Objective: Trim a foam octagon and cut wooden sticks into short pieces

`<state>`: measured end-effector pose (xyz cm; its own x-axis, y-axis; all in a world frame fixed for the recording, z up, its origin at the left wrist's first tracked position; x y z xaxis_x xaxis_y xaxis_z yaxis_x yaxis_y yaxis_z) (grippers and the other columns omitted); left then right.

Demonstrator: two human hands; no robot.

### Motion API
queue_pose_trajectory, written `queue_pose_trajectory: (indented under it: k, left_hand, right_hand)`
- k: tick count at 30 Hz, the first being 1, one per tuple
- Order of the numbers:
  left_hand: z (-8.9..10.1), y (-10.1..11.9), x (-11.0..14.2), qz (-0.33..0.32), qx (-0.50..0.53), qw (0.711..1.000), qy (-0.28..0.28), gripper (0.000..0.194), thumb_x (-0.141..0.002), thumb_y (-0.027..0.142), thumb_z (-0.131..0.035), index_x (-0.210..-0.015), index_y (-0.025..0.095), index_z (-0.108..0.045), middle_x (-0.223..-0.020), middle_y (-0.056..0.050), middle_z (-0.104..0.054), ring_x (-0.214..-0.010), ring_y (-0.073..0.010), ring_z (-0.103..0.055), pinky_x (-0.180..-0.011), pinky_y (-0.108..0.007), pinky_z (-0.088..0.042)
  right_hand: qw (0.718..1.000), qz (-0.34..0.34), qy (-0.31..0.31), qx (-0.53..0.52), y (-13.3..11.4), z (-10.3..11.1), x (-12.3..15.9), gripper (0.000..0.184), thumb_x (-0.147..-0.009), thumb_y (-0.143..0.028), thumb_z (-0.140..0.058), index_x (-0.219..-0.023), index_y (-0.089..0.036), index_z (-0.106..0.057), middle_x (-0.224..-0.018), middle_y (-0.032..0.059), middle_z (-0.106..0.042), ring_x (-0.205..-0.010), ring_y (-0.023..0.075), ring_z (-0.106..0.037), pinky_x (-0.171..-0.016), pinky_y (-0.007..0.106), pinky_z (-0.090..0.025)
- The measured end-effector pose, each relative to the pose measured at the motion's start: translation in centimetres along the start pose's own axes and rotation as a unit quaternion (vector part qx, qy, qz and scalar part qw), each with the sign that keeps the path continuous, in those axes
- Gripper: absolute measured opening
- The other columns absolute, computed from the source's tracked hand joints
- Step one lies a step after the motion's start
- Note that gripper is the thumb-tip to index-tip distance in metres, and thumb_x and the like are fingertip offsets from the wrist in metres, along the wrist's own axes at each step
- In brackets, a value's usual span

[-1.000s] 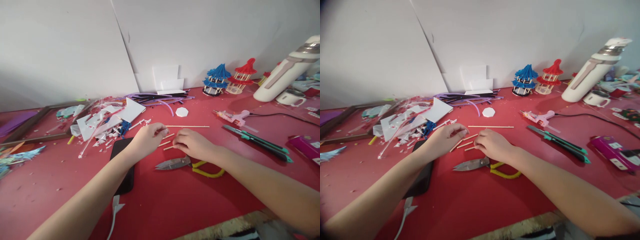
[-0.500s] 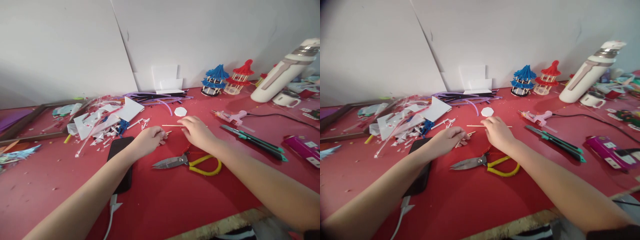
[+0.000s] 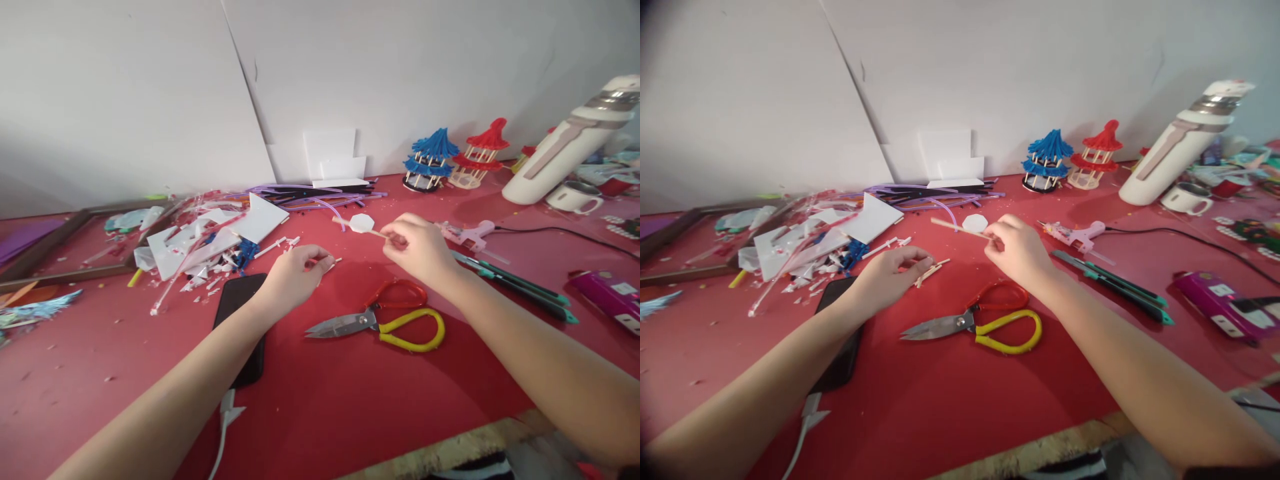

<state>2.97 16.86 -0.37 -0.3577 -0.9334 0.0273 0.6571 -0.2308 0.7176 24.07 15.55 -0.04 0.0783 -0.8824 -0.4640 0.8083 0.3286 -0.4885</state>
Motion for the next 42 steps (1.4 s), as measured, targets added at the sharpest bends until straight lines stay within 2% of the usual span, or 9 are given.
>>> queue_pose_trajectory:
  k: [4, 6, 9, 14, 17, 23, 30, 35, 42]
  left_hand:
    - [-0.1, 0.6, 0.3, -0.011, 0.053, 0.999, 0.003, 0.027, -0.084, 0.042, -0.057, -0.088, 0.018, -0.068, -0.086, -0.003, -0.073, -0.075, -0.0165, -0.067, -0.071, -0.027, -0.052]
    - [-0.4, 0.9, 0.4, -0.017, 0.107, 0.994, -0.010, 0.025, -0.082, 0.041, -0.062, -0.087, 0.017, -0.068, -0.084, -0.003, -0.073, -0.071, -0.0149, -0.066, -0.069, -0.025, -0.053]
    - [-0.8, 1.6, 0.7, -0.038, 0.132, 0.990, -0.029, 0.021, -0.077, 0.038, -0.068, -0.081, 0.018, -0.070, -0.082, -0.003, -0.074, -0.074, -0.0160, -0.067, -0.072, -0.026, -0.053]
    - [-1.3, 2.2, 1.1, -0.060, 0.113, 0.991, -0.037, 0.014, -0.074, 0.033, -0.071, -0.077, 0.019, -0.073, -0.084, -0.002, -0.076, -0.082, -0.0184, -0.068, -0.079, -0.028, -0.051]
    - [-1.2, 2.0, 1.1, -0.060, 0.112, 0.991, -0.027, 0.013, -0.076, 0.031, -0.070, -0.076, 0.019, -0.072, -0.077, -0.001, -0.074, -0.075, -0.0170, -0.068, -0.076, -0.028, -0.052]
    - [-0.9, 1.3, 0.8, -0.031, 0.214, 0.976, -0.006, 0.022, -0.073, 0.036, -0.074, -0.078, 0.015, -0.066, -0.077, -0.002, -0.070, -0.073, -0.0158, -0.067, -0.071, -0.028, -0.056]
    - [-1.0, 1.4, 0.9, -0.053, 0.212, 0.976, 0.019, 0.028, -0.071, 0.022, -0.074, -0.090, 0.018, -0.054, -0.082, -0.001, -0.067, -0.078, -0.0152, -0.067, -0.074, -0.028, -0.056]
    - [-0.5, 1.2, 0.7, -0.051, 0.171, 0.983, 0.054, 0.024, -0.076, 0.023, -0.069, -0.096, 0.019, -0.056, -0.085, -0.001, -0.068, -0.081, -0.0162, -0.069, -0.076, -0.028, -0.055]
    - [-1.2, 1.2, 0.7, -0.057, 0.125, 0.991, 0.007, 0.006, -0.078, 0.021, -0.066, -0.078, 0.018, -0.061, -0.079, -0.001, -0.069, -0.079, -0.0172, -0.070, -0.074, -0.028, -0.054]
  right_hand:
    - [0.990, -0.040, 0.028, -0.130, -1.0, -0.2, 0.6, 0.026, -0.092, -0.038, -0.050, -0.092, -0.017, -0.064, -0.076, 0.0036, -0.066, -0.061, 0.0136, -0.061, -0.057, 0.028, -0.052]
    - [0.962, -0.069, 0.005, -0.264, -1.6, -1.2, 1.0, 0.028, -0.090, -0.044, -0.053, -0.091, -0.018, -0.064, -0.070, 0.0012, -0.065, -0.057, 0.0123, -0.060, -0.053, 0.026, -0.052]
    - [0.909, -0.104, -0.033, -0.403, -2.5, -2.5, 1.6, 0.025, -0.085, -0.043, -0.063, -0.091, -0.019, -0.066, -0.070, 0.0004, -0.066, -0.058, 0.0120, -0.062, -0.055, 0.026, -0.055]
    - [0.887, -0.109, -0.073, -0.442, -3.9, -3.3, 2.2, 0.019, -0.086, -0.035, -0.062, -0.096, -0.020, -0.068, -0.082, 0.0023, -0.072, -0.075, 0.0148, -0.068, -0.071, 0.031, -0.059]
    - [0.895, -0.097, -0.070, -0.430, -4.2, -3.3, 2.4, 0.020, -0.085, -0.031, -0.063, -0.102, -0.021, -0.066, -0.090, 0.0030, -0.072, -0.084, 0.0159, -0.069, -0.077, 0.032, -0.058]
    - [0.939, -0.041, -0.066, -0.335, -4.6, -3.3, 2.8, 0.024, -0.081, -0.032, -0.069, -0.103, -0.023, -0.065, -0.096, 0.0043, -0.072, -0.087, 0.0179, -0.069, -0.078, 0.033, -0.058]
    - [0.968, 0.017, -0.067, -0.239, -5.4, -3.2, 3.0, 0.025, -0.084, -0.015, -0.059, -0.107, -0.025, -0.064, -0.095, 0.0024, -0.074, -0.087, 0.0165, -0.071, -0.079, 0.031, -0.057]
    - [0.971, -0.017, -0.054, -0.234, -4.3, -3.6, 2.8, 0.013, -0.084, -0.017, -0.061, -0.095, -0.022, -0.066, -0.094, 0.0040, -0.074, -0.086, 0.0178, -0.071, -0.076, 0.031, -0.057]
    - [0.959, -0.038, -0.108, -0.259, -4.3, -4.6, 2.7, 0.006, -0.082, -0.016, -0.064, -0.084, -0.022, -0.065, -0.081, 0.0001, -0.075, -0.076, 0.0159, -0.072, -0.071, 0.029, -0.056]
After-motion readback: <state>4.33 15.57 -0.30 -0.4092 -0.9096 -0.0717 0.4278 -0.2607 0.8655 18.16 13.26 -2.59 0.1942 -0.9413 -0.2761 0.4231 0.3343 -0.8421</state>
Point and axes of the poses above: each hand's wrist, its own x-axis away from the middle knuckle, its own z-axis out of the back of the hand, y = z × x, the point moved 7 cm from there along -x, towards the middle knuckle
